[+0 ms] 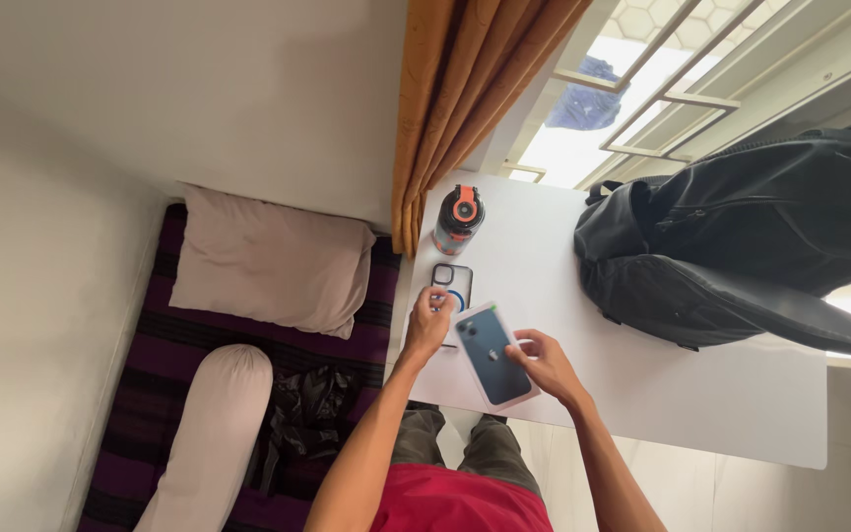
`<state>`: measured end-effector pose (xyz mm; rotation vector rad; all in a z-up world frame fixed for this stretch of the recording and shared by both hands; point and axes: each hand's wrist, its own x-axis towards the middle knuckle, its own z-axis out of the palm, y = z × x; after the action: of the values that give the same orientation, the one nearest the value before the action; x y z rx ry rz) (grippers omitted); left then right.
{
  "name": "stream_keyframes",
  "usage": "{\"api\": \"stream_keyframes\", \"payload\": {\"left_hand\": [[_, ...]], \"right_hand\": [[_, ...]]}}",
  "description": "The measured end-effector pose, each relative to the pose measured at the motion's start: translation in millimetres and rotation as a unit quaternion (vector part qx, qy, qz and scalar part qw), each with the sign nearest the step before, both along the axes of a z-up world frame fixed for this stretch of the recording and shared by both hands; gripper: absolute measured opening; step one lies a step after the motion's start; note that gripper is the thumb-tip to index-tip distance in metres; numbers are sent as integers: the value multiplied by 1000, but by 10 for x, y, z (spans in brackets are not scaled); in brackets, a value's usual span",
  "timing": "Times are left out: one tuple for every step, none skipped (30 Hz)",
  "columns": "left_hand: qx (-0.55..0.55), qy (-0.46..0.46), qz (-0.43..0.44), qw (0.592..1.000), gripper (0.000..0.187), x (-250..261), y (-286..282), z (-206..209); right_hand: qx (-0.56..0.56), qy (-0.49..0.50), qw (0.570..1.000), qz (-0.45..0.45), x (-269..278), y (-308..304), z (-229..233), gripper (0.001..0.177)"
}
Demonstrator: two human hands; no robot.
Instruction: The person packs a backpack on a small white table. They handle a phone and its case, coil charging cables, place a computer mouse and a small round container on the table, open the backpack's compartments, and zip and adjust the bag.
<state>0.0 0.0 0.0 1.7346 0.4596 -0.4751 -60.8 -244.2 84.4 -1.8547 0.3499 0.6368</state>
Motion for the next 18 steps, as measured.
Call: {"api": "stream_keyframes", "payload": {"left_hand": [[63,-27,-18,998,56,-23,-1,36],[125,-54,-36,990,60,-33,-9,73],[186,-81,-55,978,64,-29,-20,108],[226,-83,-79,967,71,-30,-36,148],[264,-84,-103,955,78,-54,-61,198],[302,-86,-126,941,85,-73,-92,251],[320,-82,-138,934,91,-61,-132,302],[337,-78,-149,926,98,-49,-184,351],[355,-72,-159,919,104,-52,-226,397],[361,-67,-160,916,108,-63,-261,438],[368,-63,-161,914,111,-64,-297,474],[374,-60,-162,911,114,-55,-321,498],[380,-50,-168,908,116,-46,-342,503],[386,-41,-175,905,117,-31,-363,494],[391,-30,-181,902,119,-34,-378,480],[397,-36,-181,899,117,-34,-388,459],[404,-41,-179,896,116,-21,-387,436],[410,-47,-178,894,114,-21,-379,418]], "right_hand": [[16,3,999,-32,-41,-35,-25,54],[32,6,997,-65,-70,-67,-54,53],[47,9,994,-97,-91,-93,-90,51],[38,10,992,-116,-97,-115,-131,51],[28,11,991,-134,-98,-138,-169,50],[18,12,988,-152,-106,-163,-202,50],[15,14,987,-162,-108,-182,-236,50],[11,17,985,-172,-113,-199,-266,50],[7,20,983,-181,-123,-214,-292,50],[11,23,982,-186,-130,-223,-315,50],[15,24,981,-193,-119,-232,-333,49],[18,25,979,-200,-106,-243,-350,49],[17,34,979,-199,-105,-260,-365,49],[17,43,979,-197,-100,-272,-384,49],[16,53,979,-195,-104,-282,-399,49],[30,59,978,-199,-99,-295,-412,48],[45,64,976,-202,-76,-302,-426,47],[59,69,974,-206,-72,-302,-434,47]]}}
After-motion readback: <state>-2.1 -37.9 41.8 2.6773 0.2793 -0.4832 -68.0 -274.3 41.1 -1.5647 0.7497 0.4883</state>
